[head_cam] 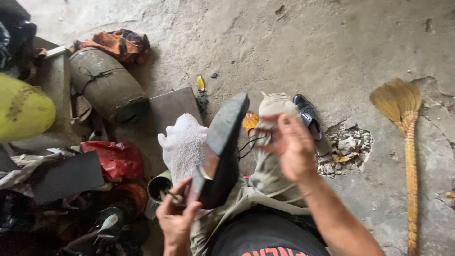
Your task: The person uses a small metal tool to scrape and clean the soles of two black leather shoes. They hold each shoe on a white cloth on their lap, scrape the sole surface, flip the shoe to inspect the upper, and repeat the process on the second shoe.
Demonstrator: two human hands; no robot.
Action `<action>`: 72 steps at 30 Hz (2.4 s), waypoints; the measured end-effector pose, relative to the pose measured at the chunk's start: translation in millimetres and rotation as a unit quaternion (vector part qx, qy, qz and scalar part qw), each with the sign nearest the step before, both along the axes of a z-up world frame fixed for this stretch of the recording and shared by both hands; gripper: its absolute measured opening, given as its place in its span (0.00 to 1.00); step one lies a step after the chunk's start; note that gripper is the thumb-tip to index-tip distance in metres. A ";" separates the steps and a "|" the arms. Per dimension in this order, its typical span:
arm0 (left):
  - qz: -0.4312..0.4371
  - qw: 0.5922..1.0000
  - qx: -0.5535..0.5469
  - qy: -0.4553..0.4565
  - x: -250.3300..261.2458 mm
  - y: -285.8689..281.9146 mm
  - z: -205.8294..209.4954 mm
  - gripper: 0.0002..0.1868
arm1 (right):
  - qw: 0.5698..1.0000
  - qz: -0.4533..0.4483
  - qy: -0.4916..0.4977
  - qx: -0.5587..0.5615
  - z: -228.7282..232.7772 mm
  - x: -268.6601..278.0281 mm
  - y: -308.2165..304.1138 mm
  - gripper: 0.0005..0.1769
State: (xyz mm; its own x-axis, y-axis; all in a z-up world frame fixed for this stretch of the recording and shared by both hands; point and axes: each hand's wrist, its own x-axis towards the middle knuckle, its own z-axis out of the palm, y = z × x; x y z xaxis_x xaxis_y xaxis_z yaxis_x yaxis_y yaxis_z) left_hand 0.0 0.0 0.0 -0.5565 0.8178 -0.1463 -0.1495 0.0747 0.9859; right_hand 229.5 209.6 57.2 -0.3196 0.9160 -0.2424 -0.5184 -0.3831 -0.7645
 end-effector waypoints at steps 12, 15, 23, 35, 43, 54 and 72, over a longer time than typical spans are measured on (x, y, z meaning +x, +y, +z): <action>-0.237 0.952 0.100 -0.167 -86.6 19.0 22.2 0.41 | 0.949 0.277 0.145 -0.032 40.9 18.6 33.6 0.22; -0.270 0.956 0.072 -0.085 -83.6 62.4 35.7 0.55 | 0.912 0.390 0.117 0.040 -21.8 47.5 -23.1 0.29; -0.181 0.965 -0.008 0.189 -40.8 146.2 96.9 0.20 | 0.910 0.375 0.081 -0.158 -57.1 24.6 -74.5 0.60; -0.051 0.981 -0.165 0.083 19.9 9.7 36.3 0.24 | 0.941 -0.029 -0.055 -0.333 -48.8 -62.9 -34.0 0.26; -0.043 0.966 -0.063 0.248 29.2 -6.9 38.3 0.19 | 0.946 0.019 -0.064 -0.317 -45.2 -85.3 -50.9 0.36; -0.063 0.950 -0.033 0.304 31.5 -2.9 32.4 0.20 | 0.949 -0.001 -0.079 -0.305 -63.5 -78.4 -36.6 0.30; -0.101 0.860 -0.099 0.491 48.0 0.9 15.2 0.24 | 0.929 -0.099 -0.184 -0.306 -43.6 -102.7 -34.1 0.33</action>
State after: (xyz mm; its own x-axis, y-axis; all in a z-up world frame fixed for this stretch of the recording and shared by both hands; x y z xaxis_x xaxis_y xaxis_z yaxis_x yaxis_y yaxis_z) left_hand 48.0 0.9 15.2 -0.3407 0.9256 0.1646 0.7833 0.1827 0.5942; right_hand 126.7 175.5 13.6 0.0482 0.6023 -0.7968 -0.3721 -0.7295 -0.5739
